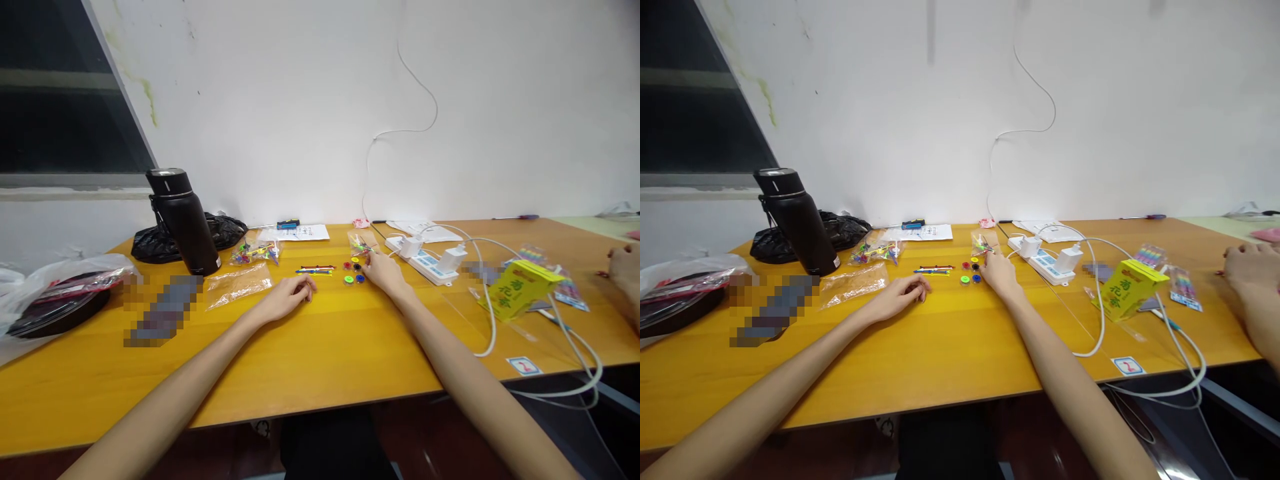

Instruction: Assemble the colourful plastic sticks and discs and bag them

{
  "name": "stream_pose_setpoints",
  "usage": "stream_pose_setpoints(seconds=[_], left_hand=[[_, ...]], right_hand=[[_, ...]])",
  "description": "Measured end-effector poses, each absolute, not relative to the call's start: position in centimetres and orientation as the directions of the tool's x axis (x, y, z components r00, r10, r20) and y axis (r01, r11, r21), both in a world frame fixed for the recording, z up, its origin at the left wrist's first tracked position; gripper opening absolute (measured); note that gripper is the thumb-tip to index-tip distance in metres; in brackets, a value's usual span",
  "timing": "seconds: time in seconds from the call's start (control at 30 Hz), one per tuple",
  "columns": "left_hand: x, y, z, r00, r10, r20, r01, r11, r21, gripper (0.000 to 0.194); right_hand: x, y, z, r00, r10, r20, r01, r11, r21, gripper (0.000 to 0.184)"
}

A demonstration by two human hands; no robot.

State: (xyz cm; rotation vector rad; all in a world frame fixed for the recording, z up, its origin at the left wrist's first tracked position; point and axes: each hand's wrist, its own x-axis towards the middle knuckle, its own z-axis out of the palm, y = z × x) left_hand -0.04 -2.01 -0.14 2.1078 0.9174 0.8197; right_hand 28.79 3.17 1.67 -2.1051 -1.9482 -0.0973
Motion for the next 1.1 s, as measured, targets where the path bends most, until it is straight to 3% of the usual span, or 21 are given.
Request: stream_pose_setpoints(seconds=[0.1, 0.2, 0.3, 0.43, 0.57, 0.7, 0.8, 0.93, 1.1], left_hand=[[0.1, -1.6, -0.5, 0.524, 0.815, 0.248, 0.284, -0.442, 0.851, 0.017], [0.2, -1.1, -1.1, 0.453, 0.867, 0.207, 0.156, -0.306, 0.939, 0.017], [0.2, -0.5, -1.5, 0.391, 0.905, 0.168, -0.001, -0.182, 0.983, 0.027], [0.2, -0.1, -1.6, 0.379, 0.916, 0.135, -0.124, -0.095, 0.988, 0.04], [0.1, -0.3, -1.5, 0.446, 0.884, 0.136, -0.075, -0.114, 0.991, 0.041], [0.0, -0.4, -1.6, 0.473, 0.868, 0.153, -0.064, -0.14, 0.988, 0.041], [0.1, -0.4, -1.5, 0.46, 0.878, 0.129, -0.079, -0.105, 0.991, 0.043], [0.2, -0.4, -1.4, 0.438, 0.892, 0.113, -0.062, -0.095, 0.994, 0.044], [0.2, -0.6, -0.9, 0.437, 0.893, 0.107, -0.012, -0.113, 0.993, 0.044]], right_hand=[[28.4, 3.0, 1.9, 0.072, 0.934, 0.35, 0.979, 0.0, -0.202, 0.02], [27.3, 2.7, 2.1, -0.081, 0.855, 0.512, 0.933, 0.246, -0.263, 0.019], [25.1, 2.3, 1.8, -0.291, 0.761, 0.58, 0.754, 0.556, -0.351, 0.014], [22.0, 1.2, 0.8, -0.47, 0.678, 0.565, 0.479, 0.734, -0.482, 0.013], [20.4, 0.1, 0.1, -0.571, 0.627, 0.53, 0.365, 0.772, -0.52, 0.016], [20.4, -0.2, 0.4, -0.605, 0.602, 0.521, 0.366, 0.791, -0.49, 0.018], [21.3, 0.3, 0.7, -0.53, 0.651, 0.543, 0.529, 0.755, -0.388, 0.015], [23.1, 1.8, 0.4, -0.39, 0.737, 0.551, 0.79, 0.576, -0.211, 0.022], [24.3, 2.8, -0.4, -0.419, 0.768, 0.484, 0.863, 0.503, -0.052, 0.022]])
